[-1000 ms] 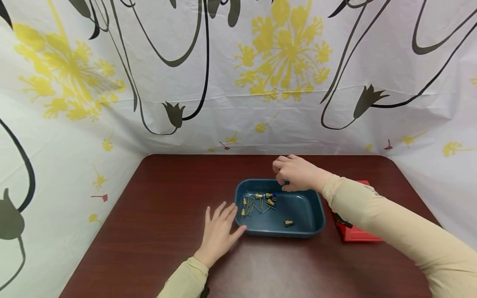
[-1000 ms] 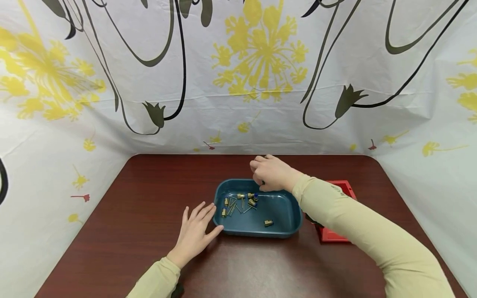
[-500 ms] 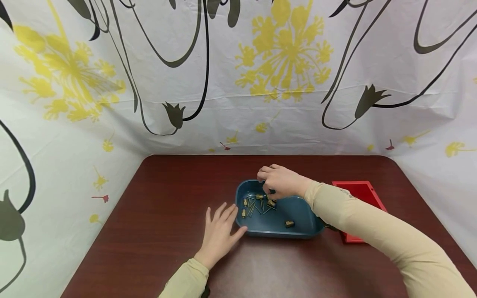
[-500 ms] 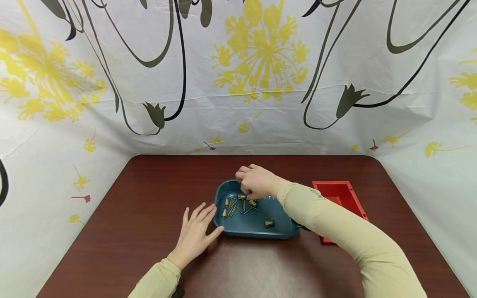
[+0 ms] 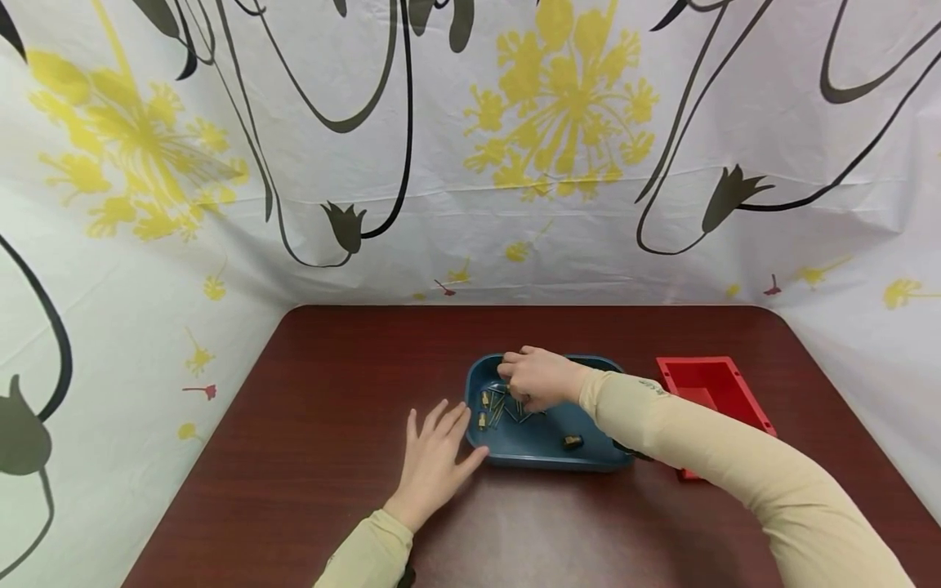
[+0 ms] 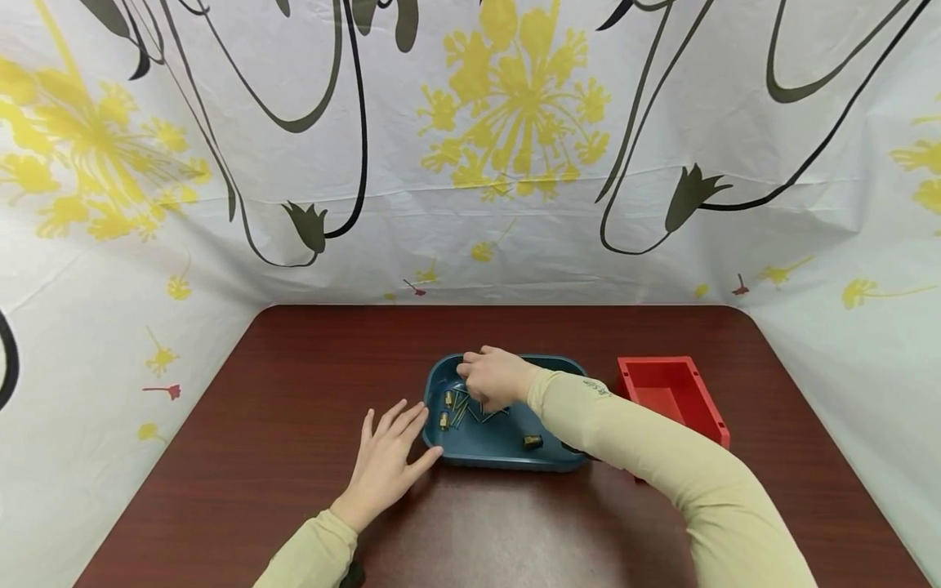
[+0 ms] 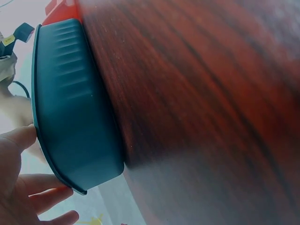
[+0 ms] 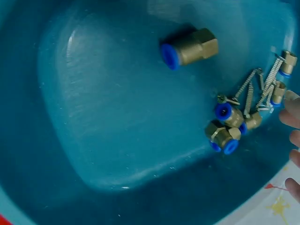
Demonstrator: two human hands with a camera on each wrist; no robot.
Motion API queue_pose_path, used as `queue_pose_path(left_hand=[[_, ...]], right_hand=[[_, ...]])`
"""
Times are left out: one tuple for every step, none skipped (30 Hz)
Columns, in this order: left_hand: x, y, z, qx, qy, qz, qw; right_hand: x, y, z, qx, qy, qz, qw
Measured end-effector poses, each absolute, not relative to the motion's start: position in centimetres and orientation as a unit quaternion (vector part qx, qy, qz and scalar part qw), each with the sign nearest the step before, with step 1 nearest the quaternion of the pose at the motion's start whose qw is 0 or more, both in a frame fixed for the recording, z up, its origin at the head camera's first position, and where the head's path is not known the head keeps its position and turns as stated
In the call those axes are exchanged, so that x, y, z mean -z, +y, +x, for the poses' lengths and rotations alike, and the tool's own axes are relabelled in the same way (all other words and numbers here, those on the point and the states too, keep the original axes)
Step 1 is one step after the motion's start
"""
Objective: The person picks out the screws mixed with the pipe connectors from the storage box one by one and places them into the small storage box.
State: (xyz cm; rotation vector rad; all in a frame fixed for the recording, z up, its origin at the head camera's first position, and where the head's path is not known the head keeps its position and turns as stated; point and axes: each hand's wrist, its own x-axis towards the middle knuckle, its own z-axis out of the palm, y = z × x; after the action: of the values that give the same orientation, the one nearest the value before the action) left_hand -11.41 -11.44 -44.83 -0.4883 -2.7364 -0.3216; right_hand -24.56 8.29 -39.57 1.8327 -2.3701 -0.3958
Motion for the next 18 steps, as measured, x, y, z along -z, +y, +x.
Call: queue_pose_path(left_hand=[[44.8, -11.4, -11.4, 0.113, -0.964, -0.171, 0.171], [44.8, -11.5, -11.4, 0.112, -0.964, -0.171, 0.171], [44.8, -11.5, -11.4, 0.113, -0.964, -0.171, 0.171], [44.8, -11.5, -11.4, 0.112, -0.964, -0.171, 0.171], [44.8, -11.5, -11.4, 0.109, -0.964, -0.172, 0.171], [44.8, -11.5, -11.4, 0.107, -0.964, -0.172, 0.170], [44.8, -11.5, -11.5, 0.106, -0.965, -0.172, 0.169], [44.8, -11.5, -11.5, 0.105, -0.965, -0.173, 0.169], [44.8, -11.5, -11.4, 0.105, -0.965, -0.173, 0.169], [44.8, -11.5, -11.5, 0.103, -0.965, -0.173, 0.170], [44.8, -11.5, -11.4, 0.103, -0.964, -0.174, 0.170], [44.9, -11.5, -11.5, 0.105, -0.964, -0.175, 0.172], [44.9, -11.5, -11.4, 0.105, -0.964, -0.175, 0.173], [44.9, -11.5, -11.4, 0.106, -0.963, -0.175, 0.175], [44.9, -11.5, -11.4, 0.107, -0.963, -0.176, 0.177], [45.0, -11.5, -11.4, 0.108, -0.962, -0.176, 0.177], [45.0, -11.5, -11.4, 0.109, -0.962, -0.176, 0.178], [45.0, -11.5, -11.4, 0.109, -0.962, -0.176, 0.178]], right_hand=[[39.7, 8.3, -24.5, 0.141, -0.785, 0.601, 0.057], [39.9, 8.3, -24.5, 0.151, -0.787, 0.595, 0.054], [40.0, 8.3, -24.5, 0.161, -0.790, 0.590, 0.050], [40.1, 8.2, -24.4, 0.169, -0.791, 0.586, 0.046], [40.3, 8.2, -24.4, 0.177, -0.793, 0.582, 0.043], [40.4, 8.2, -24.4, 0.185, -0.794, 0.577, 0.040], [40.5, 8.2, -24.4, 0.192, -0.795, 0.574, 0.036], [40.6, 8.2, -24.4, 0.196, -0.797, 0.570, 0.033], [40.7, 8.2, -24.4, 0.200, -0.798, 0.567, 0.031], [40.7, 8.2, -24.4, 0.203, -0.800, 0.563, 0.028], [40.8, 8.2, -24.4, 0.207, -0.802, 0.560, 0.027], [40.8, 8.3, -24.4, 0.208, -0.803, 0.557, 0.027], [40.9, 8.3, -24.4, 0.209, -0.804, 0.555, 0.028], [40.9, 8.3, -24.4, 0.211, -0.806, 0.553, 0.029], [41.0, 8.3, -24.4, 0.213, -0.806, 0.551, 0.030], [41.0, 8.3, -24.3, 0.214, -0.807, 0.549, 0.031], [41.1, 8.4, -24.3, 0.215, -0.808, 0.548, 0.032], [41.2, 8.4, -24.3, 0.216, -0.809, 0.546, 0.030]])
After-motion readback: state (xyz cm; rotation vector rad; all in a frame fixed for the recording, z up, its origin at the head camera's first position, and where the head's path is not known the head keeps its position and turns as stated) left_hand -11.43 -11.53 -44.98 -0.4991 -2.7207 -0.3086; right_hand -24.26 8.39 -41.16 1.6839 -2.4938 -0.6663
